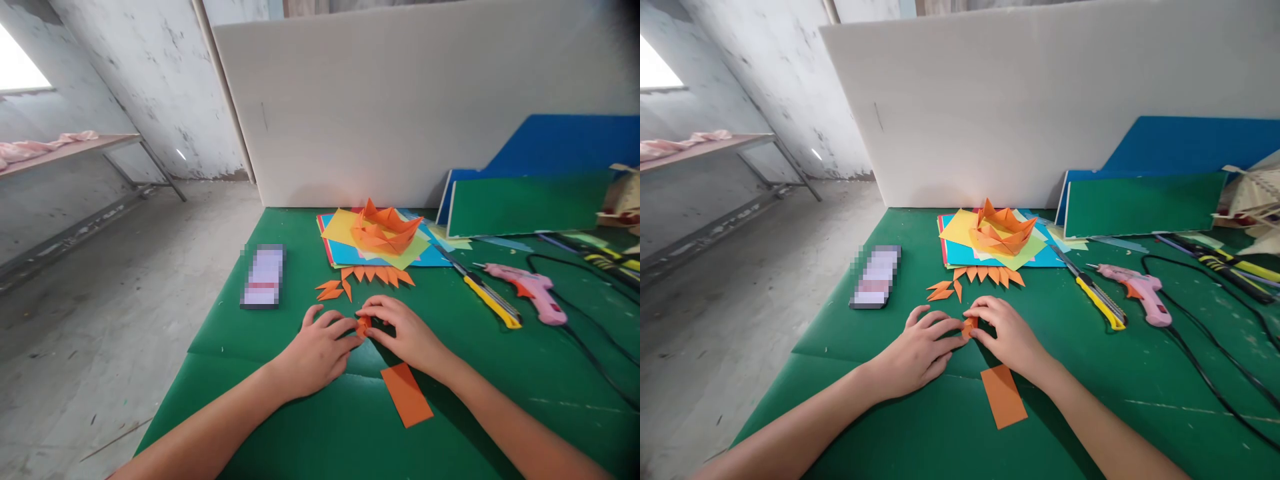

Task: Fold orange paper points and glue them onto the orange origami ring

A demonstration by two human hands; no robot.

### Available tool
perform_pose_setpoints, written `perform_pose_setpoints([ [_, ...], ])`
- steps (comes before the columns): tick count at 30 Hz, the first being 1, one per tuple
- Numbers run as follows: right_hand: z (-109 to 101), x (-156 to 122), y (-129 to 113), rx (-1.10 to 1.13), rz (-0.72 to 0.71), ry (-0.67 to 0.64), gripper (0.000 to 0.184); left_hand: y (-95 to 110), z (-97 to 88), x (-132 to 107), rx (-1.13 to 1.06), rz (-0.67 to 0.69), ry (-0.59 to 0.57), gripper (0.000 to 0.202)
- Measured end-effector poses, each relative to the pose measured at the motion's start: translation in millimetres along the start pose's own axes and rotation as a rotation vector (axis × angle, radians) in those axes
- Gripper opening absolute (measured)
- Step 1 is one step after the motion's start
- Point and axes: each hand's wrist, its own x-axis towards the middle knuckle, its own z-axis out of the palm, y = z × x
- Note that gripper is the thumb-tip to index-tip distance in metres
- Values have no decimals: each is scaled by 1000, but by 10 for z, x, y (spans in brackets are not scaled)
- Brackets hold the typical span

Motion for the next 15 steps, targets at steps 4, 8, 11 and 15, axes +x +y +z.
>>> perform_pose_setpoints([
  [4, -21, -20, -15, -21, -30, -33, 23, -19, -4, 2, 61, 11, 5, 31],
  [8, -47, -26, -60, -27, 3, -52, 12, -8, 8, 12, 109, 8, 12, 32],
  [11, -39, -25, -73, -33, 14, -47, 7, 26, 28, 9, 133, 10, 13, 31],
  [15, -28, -20, -77, -4, 33, -41, 4, 72, 61, 0, 138, 45, 17, 33],
])
